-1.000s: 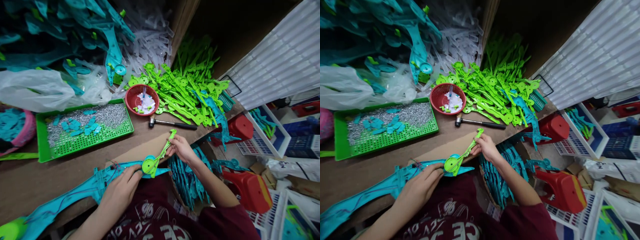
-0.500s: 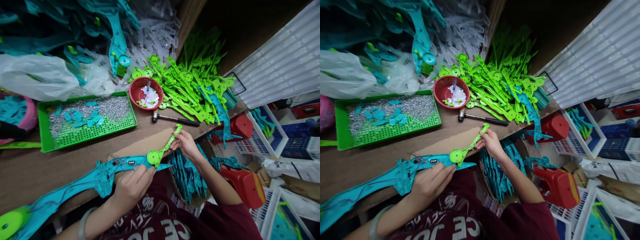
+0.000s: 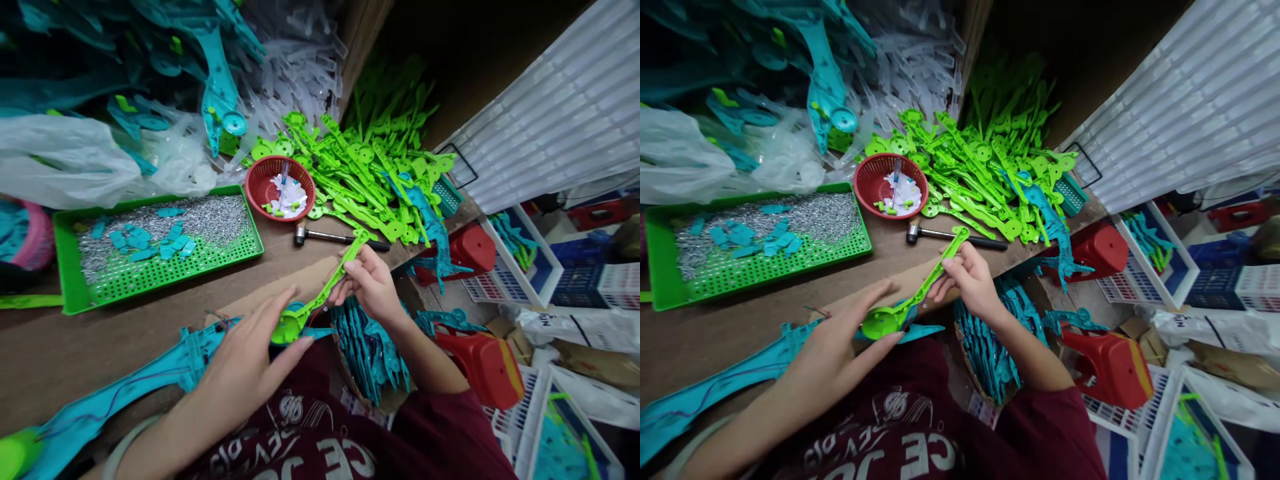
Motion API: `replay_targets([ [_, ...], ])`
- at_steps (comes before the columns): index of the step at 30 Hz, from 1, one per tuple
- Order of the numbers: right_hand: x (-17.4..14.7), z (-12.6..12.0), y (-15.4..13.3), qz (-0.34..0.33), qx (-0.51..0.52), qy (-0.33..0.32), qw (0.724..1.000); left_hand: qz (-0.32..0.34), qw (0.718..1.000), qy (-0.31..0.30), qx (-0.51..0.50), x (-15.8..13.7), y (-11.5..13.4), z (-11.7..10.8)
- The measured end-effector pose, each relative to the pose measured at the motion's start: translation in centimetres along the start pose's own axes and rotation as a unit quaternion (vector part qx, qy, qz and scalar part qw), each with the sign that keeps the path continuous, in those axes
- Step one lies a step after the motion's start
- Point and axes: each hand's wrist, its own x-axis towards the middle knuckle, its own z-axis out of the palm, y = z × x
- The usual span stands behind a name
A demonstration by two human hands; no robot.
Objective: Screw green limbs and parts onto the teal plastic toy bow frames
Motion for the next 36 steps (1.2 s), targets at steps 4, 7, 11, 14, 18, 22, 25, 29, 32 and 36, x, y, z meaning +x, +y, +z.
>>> replay_targets([
  [4,-0.1,1.8,-1.0,-0.05,-0.048,-0.01,0.998,-0.104,0.952,-0.153,-0.243,2.4,0.0,-0.8],
  [7,-0.7,2.1,-0.7,-0.2,-0.194,0.093,0.956,-0.167,0.912,-0.118,-0.357,2.7,-0.5,-1.1],
  [11,-2.2,2.8,0.6,-0.254,-0.327,0.021,0.91,-0.183,0.899,-0.071,-0.391,2.0,-0.5,-1.3],
  [14,-2.6,3.8,1.7,-0.29,-0.306,-0.018,0.907,-0.175,0.892,-0.061,-0.413,1.6,0.0,-1.0],
  [18,-2.5,4.6,2.2,-0.343,-0.297,0.001,0.891,-0.149,0.913,-0.033,-0.378,1.1,0.5,-0.6],
  [22,-2.6,4.8,2.2,-0.368,-0.312,-0.004,0.876,-0.123,0.938,-0.021,-0.323,0.5,0.5,-0.3],
  [25,-2.7,4.7,2.3,-0.415,-0.326,-0.013,0.849,-0.124,0.944,-0.021,-0.305,0.3,0.4,-0.2],
  [29,-2.8,4.4,2.5,-0.447,-0.359,-0.024,0.819,-0.116,0.95,-0.024,-0.289,0.2,0.2,-0.1],
  [32,-2.8,4.4,2.5,-0.436,-0.361,-0.034,0.824,-0.115,0.955,-0.034,-0.271,0.1,0.1,0.0],
  [36,-3.0,5.2,2.9,-0.396,-0.329,0.028,0.857,-0.112,0.967,-0.035,-0.224,0.0,0.0,0.3],
])
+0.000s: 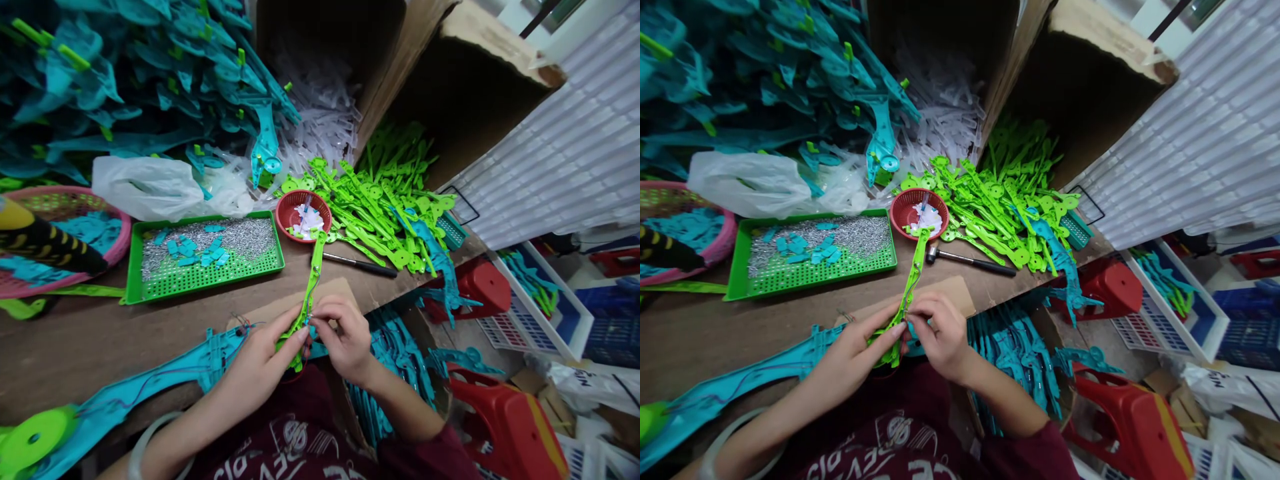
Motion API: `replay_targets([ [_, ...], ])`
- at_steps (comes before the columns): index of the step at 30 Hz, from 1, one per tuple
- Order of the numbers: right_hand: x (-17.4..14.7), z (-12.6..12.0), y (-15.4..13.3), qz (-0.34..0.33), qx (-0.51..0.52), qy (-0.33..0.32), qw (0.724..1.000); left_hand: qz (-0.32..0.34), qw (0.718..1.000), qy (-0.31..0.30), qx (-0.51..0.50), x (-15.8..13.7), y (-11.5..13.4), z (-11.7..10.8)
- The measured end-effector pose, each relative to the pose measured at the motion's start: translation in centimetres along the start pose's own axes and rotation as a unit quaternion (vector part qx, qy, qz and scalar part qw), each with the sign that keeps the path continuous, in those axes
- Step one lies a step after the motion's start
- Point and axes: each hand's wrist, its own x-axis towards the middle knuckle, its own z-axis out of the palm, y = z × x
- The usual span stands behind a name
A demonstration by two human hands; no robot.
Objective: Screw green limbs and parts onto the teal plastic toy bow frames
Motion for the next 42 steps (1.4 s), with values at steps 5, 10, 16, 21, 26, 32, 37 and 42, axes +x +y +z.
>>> replay_targets([
  [5,-0.6,1.0,-0.3,0.073,-0.008,0.033,0.997,0.033,0.997,0.044,0.054,-0.3,-0.8,0.6],
  [10,-0.8,1.2,-0.7,0.071,-0.032,0.03,0.996,0.082,0.987,0.067,0.12,-0.5,-1.1,1.2],
  [16,-1.3,1.4,-1.0,-0.008,-0.118,0.03,0.992,0.175,0.951,0.112,0.229,-0.5,-1.3,2.0],
  [21,-1.2,0.6,-1.4,-0.025,-0.199,-0.052,0.978,0.161,0.92,0.11,0.34,-0.7,-1.6,2.3],
  [26,-1.3,0.1,-1.9,-0.02,-0.212,-0.117,0.97,0.169,0.934,0.109,0.296,-0.9,-1.9,2.6],
  [32,-0.6,-0.5,-1.3,-0.012,-0.162,-0.151,0.975,0.132,0.946,0.111,0.276,-1.3,-1.7,2.3],
  [37,0.1,-0.6,-0.1,0.033,0.047,-0.089,0.994,0.108,0.979,0.091,0.145,-1.2,-0.8,1.1],
  [42,-0.5,0.9,0.6,0.248,0.302,-0.027,0.92,0.111,0.987,0.098,0.057,-1.2,-0.8,1.2],
])
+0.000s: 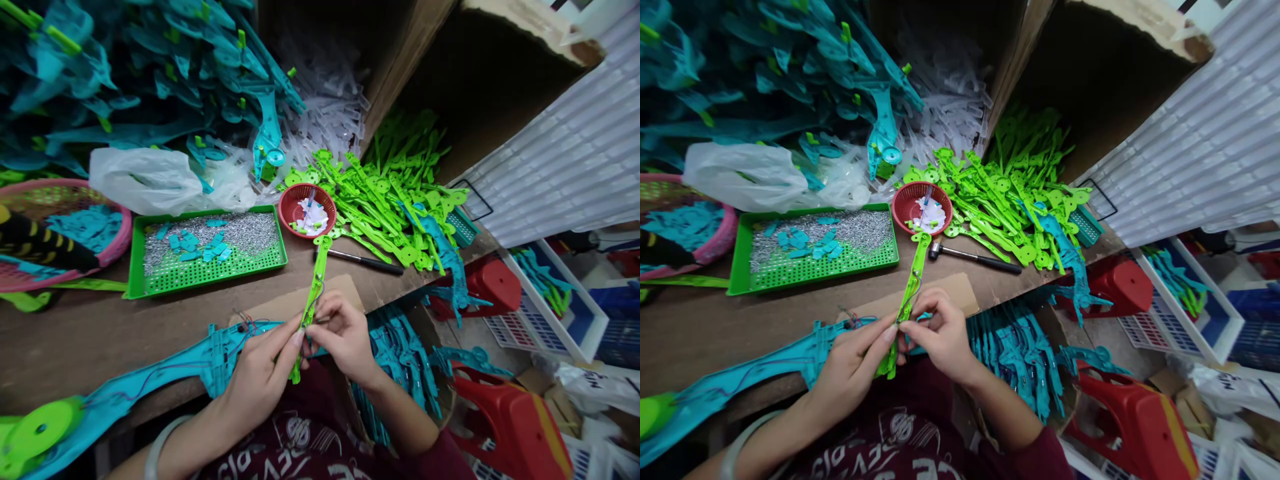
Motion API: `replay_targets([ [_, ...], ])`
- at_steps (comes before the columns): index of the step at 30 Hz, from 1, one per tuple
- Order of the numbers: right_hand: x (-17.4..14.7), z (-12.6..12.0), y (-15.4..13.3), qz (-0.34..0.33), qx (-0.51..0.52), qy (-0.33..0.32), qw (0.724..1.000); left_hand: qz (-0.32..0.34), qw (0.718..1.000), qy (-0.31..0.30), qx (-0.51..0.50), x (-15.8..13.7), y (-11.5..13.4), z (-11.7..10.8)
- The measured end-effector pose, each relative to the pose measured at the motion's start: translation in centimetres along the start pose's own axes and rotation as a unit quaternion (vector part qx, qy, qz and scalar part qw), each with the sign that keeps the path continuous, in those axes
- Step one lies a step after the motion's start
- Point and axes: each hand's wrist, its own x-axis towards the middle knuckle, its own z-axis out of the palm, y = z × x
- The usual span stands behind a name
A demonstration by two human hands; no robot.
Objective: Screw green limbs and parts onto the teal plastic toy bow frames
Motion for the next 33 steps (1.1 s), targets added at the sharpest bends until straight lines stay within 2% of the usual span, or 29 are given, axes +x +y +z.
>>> replay_targets([
  [3,0.2,0.2,0.5,0.144,0.151,-0.034,0.977,-0.001,1.0,-0.016,-0.012,-0.1,0.1,-0.1],
  [6,0.4,0.0,0.5,0.188,0.175,-0.076,0.963,-0.011,0.999,-0.046,-0.02,-0.2,0.2,-0.5],
  [11,1.0,-0.3,0.5,0.18,0.158,-0.075,0.968,-0.081,0.99,-0.076,-0.087,0.9,-0.4,-0.9],
  [14,1.6,-0.9,0.2,0.184,0.131,-0.104,0.969,-0.141,0.973,-0.102,-0.151,2.2,-1.0,-0.8],
  [17,2.1,-2.0,-0.8,0.154,0.099,-0.111,0.977,-0.166,0.968,-0.072,-0.171,3.1,-1.2,-0.7],
  [19,2.2,-2.9,-1.8,0.096,0.069,-0.064,0.991,-0.178,0.964,-0.056,-0.188,3.1,-1.1,-0.9],
  [22,2.2,-4.2,-2.6,-0.003,0.011,0.068,0.998,-0.192,0.958,-0.102,-0.188,2.1,-0.9,-1.6],
  [24,2.2,-5.1,-2.0,0.002,0.02,0.115,0.993,-0.159,0.98,-0.074,-0.092,1.1,-1.0,-2.0],
  [25,2.2,-5.5,-1.3,0.035,0.045,0.117,0.991,-0.123,0.991,-0.037,-0.024,0.6,-1.2,-2.0],
  [27,2.2,-6.0,0.6,0.128,0.102,0.095,0.982,-0.026,0.995,0.025,0.095,-0.5,-1.7,-1.6],
  [29,2.1,-6.3,2.6,0.197,0.127,0.073,0.969,0.075,0.981,0.031,0.177,-1.5,-2.5,-0.8],
  [33,1.6,-6.5,4.7,0.23,0.121,0.048,0.964,0.21,0.93,0.026,0.301,-3.1,-4.0,0.4],
])
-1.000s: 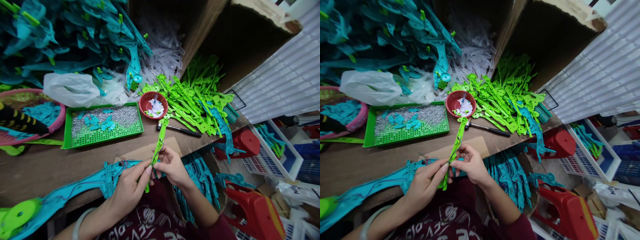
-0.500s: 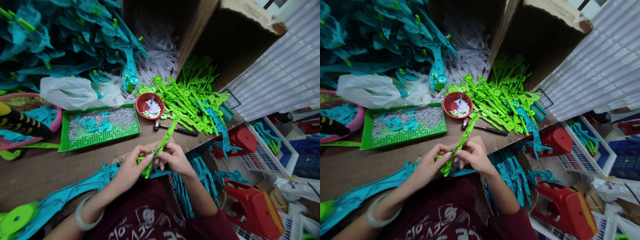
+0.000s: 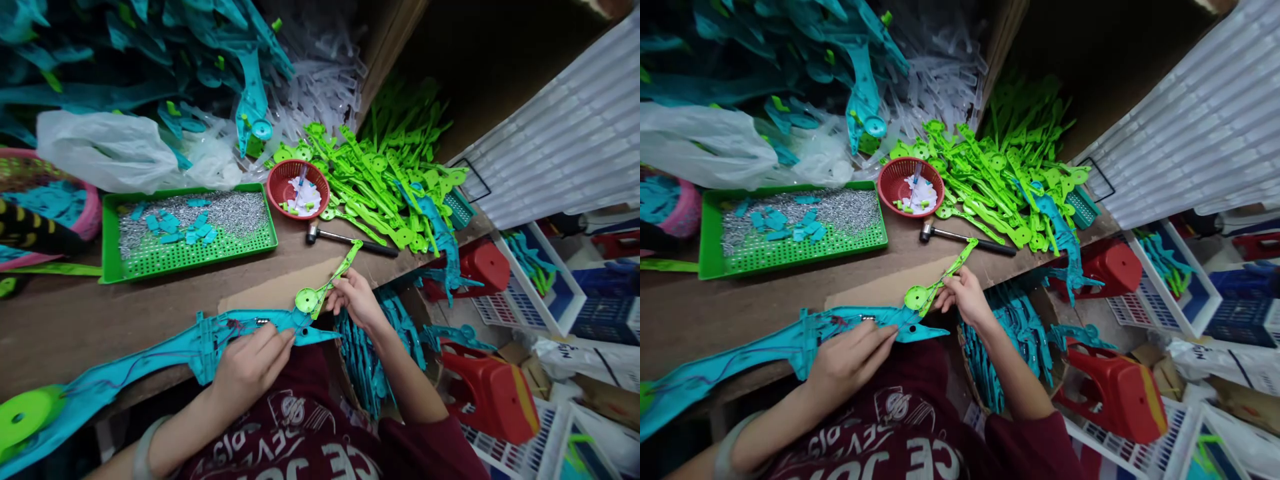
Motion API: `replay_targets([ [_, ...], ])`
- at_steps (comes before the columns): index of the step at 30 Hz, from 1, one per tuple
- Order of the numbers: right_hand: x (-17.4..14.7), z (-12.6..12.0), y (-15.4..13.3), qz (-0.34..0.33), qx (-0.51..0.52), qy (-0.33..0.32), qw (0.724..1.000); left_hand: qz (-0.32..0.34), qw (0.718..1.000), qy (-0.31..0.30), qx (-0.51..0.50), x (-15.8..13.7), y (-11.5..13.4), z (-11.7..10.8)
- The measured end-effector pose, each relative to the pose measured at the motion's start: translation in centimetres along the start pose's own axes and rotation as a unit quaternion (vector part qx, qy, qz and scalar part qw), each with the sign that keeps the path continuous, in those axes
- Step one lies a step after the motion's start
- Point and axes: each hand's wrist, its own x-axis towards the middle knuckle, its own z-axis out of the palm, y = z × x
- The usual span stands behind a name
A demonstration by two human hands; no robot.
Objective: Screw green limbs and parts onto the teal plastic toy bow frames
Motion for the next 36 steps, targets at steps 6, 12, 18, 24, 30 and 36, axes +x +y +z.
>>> replay_targets([
  [6,-1.0,0.2,-0.4,0.02,0.007,-0.052,0.998,0.06,0.996,0.027,0.053,-0.7,-1.5,0.4],
  [12,-0.2,0.8,-0.1,-0.01,-0.006,-0.044,0.999,0.057,0.996,0.002,0.062,0.2,-2.2,0.6],
  [18,1.5,1.2,-0.9,0.006,-0.033,-0.054,0.998,0.012,0.997,-0.004,0.081,0.8,-1.9,0.1],
  [24,0.6,0.8,-0.7,0.046,-0.103,-0.058,0.992,-0.034,0.988,-0.078,0.127,0.2,-1.4,-0.2],
  [30,-1.5,0.4,0.5,-0.186,-0.42,0.095,0.883,-0.06,0.995,-0.058,0.063,-0.8,-0.7,-0.6],
  [36,-1.8,1.0,-0.5,-0.373,-0.649,-0.1,0.655,-0.115,0.992,-0.042,0.032,0.0,-1.1,-1.0],
])
